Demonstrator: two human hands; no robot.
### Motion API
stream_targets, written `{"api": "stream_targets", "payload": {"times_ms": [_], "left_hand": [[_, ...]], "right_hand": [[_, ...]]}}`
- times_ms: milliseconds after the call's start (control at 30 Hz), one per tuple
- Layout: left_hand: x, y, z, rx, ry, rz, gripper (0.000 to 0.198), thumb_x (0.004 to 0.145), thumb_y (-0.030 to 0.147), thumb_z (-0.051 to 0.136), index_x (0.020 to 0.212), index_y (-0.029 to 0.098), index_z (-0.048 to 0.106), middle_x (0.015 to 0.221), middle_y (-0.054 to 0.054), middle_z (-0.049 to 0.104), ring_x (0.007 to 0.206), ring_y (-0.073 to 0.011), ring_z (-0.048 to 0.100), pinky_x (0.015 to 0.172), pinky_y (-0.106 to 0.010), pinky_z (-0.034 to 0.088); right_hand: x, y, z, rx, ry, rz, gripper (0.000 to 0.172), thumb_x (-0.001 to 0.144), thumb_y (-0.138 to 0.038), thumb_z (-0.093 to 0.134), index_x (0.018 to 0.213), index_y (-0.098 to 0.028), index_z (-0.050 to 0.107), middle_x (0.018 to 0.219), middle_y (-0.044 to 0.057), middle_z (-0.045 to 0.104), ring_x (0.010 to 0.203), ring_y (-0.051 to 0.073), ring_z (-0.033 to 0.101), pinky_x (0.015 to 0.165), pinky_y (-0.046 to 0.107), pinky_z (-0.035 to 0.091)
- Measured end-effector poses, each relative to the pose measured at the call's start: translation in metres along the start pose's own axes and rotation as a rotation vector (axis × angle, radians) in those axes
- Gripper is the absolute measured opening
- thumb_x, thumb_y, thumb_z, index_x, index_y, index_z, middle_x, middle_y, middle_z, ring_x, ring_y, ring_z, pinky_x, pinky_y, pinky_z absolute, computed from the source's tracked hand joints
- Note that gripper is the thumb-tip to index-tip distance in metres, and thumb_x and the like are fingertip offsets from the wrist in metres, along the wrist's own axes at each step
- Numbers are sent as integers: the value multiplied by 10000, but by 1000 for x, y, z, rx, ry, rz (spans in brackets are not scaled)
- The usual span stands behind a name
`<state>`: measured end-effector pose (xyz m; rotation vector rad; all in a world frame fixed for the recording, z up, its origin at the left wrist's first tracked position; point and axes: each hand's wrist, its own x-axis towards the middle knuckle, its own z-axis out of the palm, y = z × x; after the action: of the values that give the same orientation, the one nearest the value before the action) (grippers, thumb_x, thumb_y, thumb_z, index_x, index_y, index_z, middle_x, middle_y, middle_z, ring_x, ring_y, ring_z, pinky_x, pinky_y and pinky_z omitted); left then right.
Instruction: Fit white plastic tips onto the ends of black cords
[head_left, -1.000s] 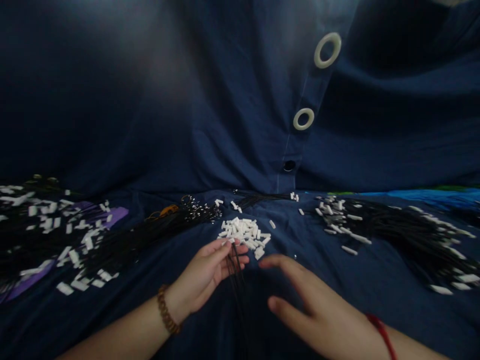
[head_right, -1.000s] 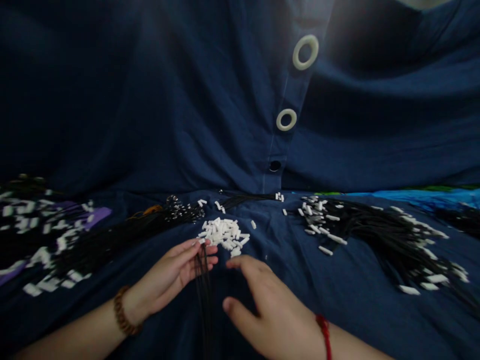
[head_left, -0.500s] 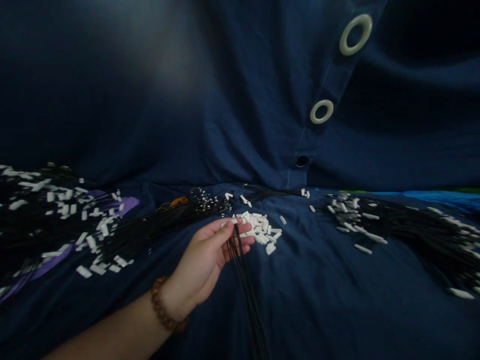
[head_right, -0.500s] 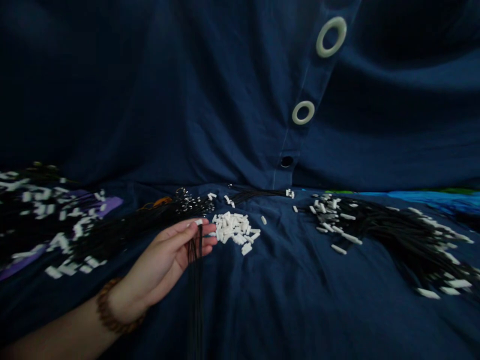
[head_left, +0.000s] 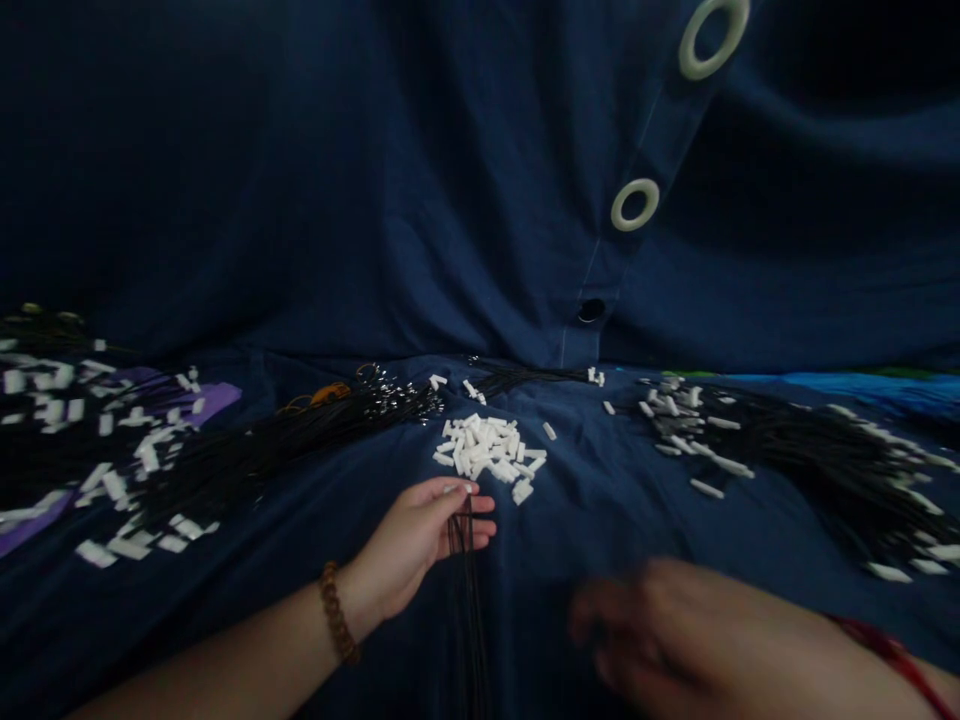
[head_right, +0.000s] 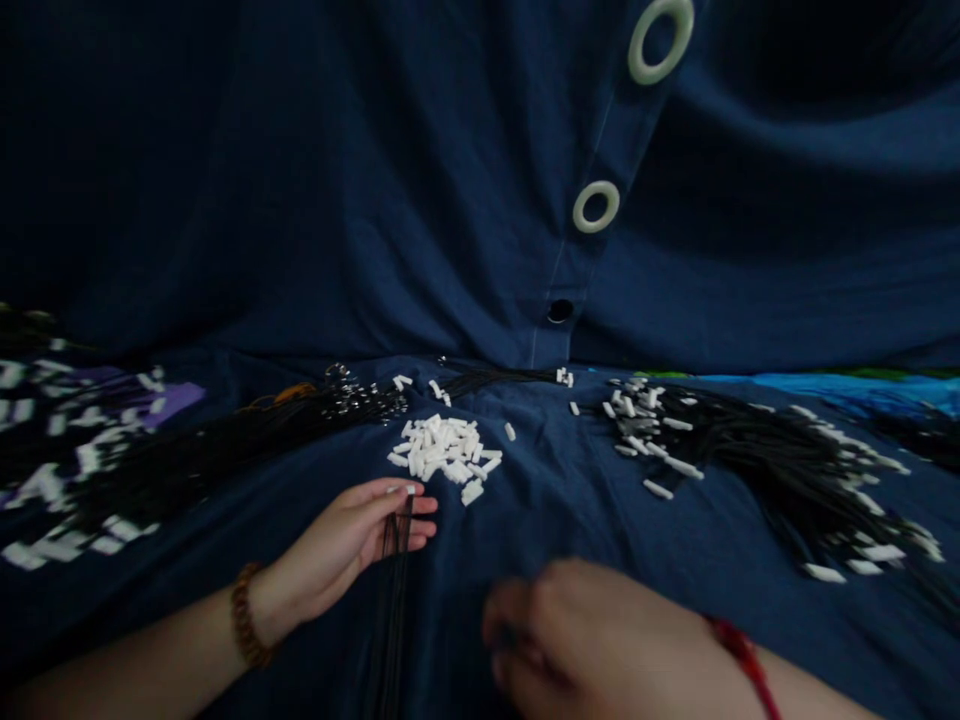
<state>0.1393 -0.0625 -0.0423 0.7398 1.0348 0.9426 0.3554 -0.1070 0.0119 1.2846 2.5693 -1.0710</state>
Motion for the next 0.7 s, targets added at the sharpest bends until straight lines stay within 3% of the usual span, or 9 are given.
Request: {"api": "stream_targets", "payload": {"times_ms": [33, 100, 200, 333, 567, 700], "left_hand": [[0, 0, 1, 4, 3, 4, 163, 812, 205, 507, 925, 92, 538, 956, -161, 646, 741, -183, 647, 735, -326, 502], [-1, -1, 3, 14, 11, 20, 174, 821, 219, 491, 930, 92, 536, 933, -150, 651, 739, -176, 641, 734, -316, 497], [-1, -4, 3, 22, 24, 39, 194, 827, 242, 486, 943, 92, 531, 904, -132, 655, 716, -161, 632, 707, -295, 492], [1, -4, -1, -34, 4, 7, 189, 831, 222, 475, 955, 90, 529, 855, -114, 658, 707, -162, 626, 696, -296, 484], [6, -4, -7, -105, -23, -36, 209, 845, 215, 463, 977, 82, 556, 861, -112, 651, 731, -164, 613, 726, -312, 471], [6, -3, -8, -63, -67, -32, 254, 826, 243, 513, 1012, 89, 590, 921, -111, 642, 767, -165, 603, 763, -323, 461]], "right_hand": [[17, 6, -6, -238, 207, 6, 201, 899, -216, 400, 992, -153, 567, 779, 30, 587, 694, 121, 563, 665, 250, 443], [53, 17, -13, -346, 348, 12, 229, 875, -138, 371, 999, -121, 563, 876, 92, 581, 792, 160, 556, 743, 283, 416], [92, 28, -13, -429, 408, -43, 242, 772, -50, 438, 966, -120, 566, 965, 119, 545, 888, 215, 520, 769, 317, 399], [99, 35, -12, -437, 434, -105, 242, 754, -5, 433, 914, -123, 571, 947, 115, 543, 841, 226, 515, 703, 325, 407], [96, 45, -31, -100, 553, -165, 13, 798, -163, 572, 786, -158, 575, 823, 47, 566, 746, 168, 548, 684, 291, 415], [106, 33, -14, 257, 641, -245, 116, 917, -275, 389, 911, -169, 438, 683, 2, 545, 560, 101, 542, 504, 205, 442]]}}
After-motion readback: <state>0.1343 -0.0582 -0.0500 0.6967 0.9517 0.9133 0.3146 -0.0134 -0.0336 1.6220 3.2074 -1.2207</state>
